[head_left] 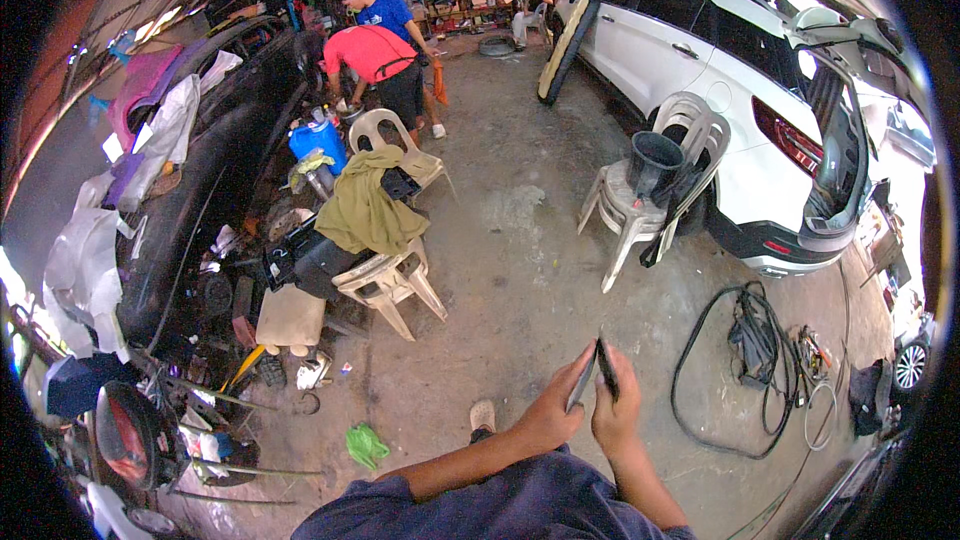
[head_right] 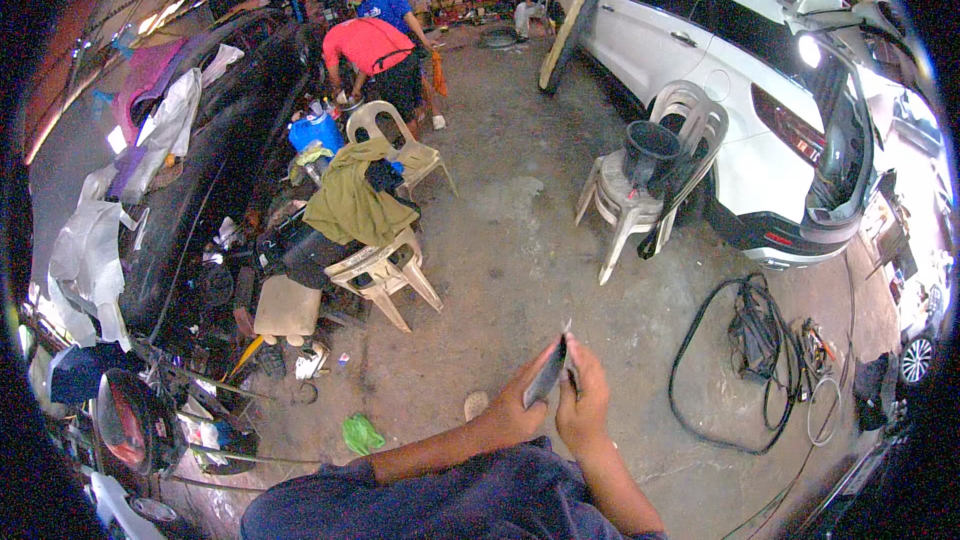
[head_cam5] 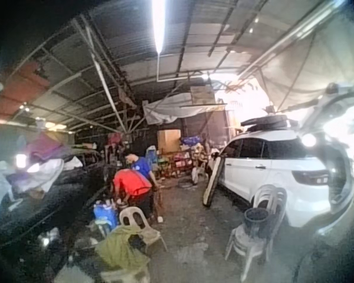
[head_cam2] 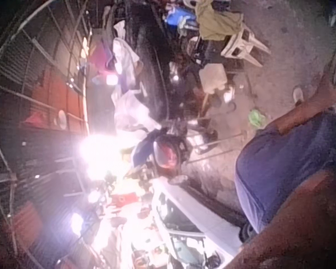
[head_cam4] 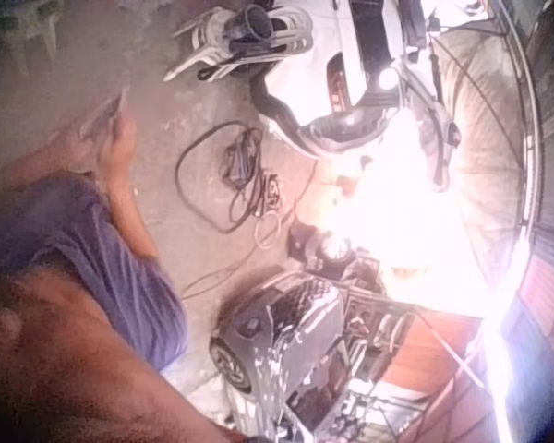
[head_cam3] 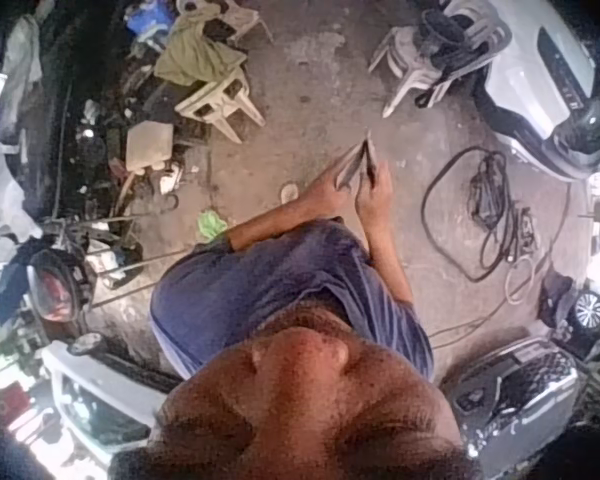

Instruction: The person handles a sanding sheet and a small red tool, then walks through a garage to retrieve a paint can. They return to the starting area and continue handling the sanding sheet and tool, preparing materials for a task.

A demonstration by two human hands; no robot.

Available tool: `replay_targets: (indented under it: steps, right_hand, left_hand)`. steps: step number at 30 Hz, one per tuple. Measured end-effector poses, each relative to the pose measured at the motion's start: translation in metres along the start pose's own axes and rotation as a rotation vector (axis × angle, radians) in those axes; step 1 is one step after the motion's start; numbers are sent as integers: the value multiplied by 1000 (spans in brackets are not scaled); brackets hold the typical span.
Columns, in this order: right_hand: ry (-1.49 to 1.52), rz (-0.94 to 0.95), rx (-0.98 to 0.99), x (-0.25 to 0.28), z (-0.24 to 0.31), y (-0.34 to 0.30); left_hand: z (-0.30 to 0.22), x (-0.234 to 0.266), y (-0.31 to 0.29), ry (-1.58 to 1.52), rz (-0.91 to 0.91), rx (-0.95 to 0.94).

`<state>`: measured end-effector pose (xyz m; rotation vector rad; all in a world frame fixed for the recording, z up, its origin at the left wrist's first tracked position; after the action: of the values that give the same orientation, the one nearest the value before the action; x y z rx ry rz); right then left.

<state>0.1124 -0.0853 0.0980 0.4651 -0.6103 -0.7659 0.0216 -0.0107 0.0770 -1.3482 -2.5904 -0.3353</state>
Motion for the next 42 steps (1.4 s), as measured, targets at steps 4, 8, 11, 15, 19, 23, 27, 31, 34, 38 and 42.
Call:
replay_targets:
  steps: [4, 8, 11, 15, 19, 23, 27, 31, 34, 38, 42]
  right_hand:
    - [86, 192, 317, -23, 37, -18]
    - [58, 1, 183, -6, -1, -11]
    - [78, 70, 227, -10, 22, -8]
    - [73, 54, 278, -7, 20, -13]
    - [393, -289, -336, 19, -72, -22]
    - [823, -502, -363, 34, -47, -25]
    - [870, -429, -398, 5, -26, -53]
    - [606, -193, -211, 1, -20, -45]
    - [578, -154, -288, 7, -24, -33]
    - [147, 223, 342, -2, 47, -16]
    - [74, 6, 223, 8, -3, -14]
  left_hand:
    - [23, 18, 23, -169, -40, 21]
    - [12, 3, 5, 5, -35, 39]
    - [24, 6, 12, -111, -33, 40]
    - [18, 1, 13, -90, 16, 80]
    - [21, -6, -5, -16, 152, 299]
    - [42, 26, 8, -272, 78, 665]
    - [58, 31, 16, -407, -360, 337]
    - [36, 1, 16, -22, -53, -14]
    - [24, -12, 10, -23, 129, 8]
    - [53, -29, 23, -712, 251, 380]
    - [11, -23, -1, -123, 202, 140]
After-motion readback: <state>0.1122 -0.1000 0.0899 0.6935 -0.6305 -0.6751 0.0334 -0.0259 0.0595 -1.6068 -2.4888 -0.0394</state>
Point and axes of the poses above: each hand's wrist, its own y-axis towards the middle knuckle, its own x-axis out of the back of the hand, z = x × y, the point moved 9 cm from there along y, towards the middle knuckle, and after that the axes turned 11 degrees about x, right-handed, at the moved point
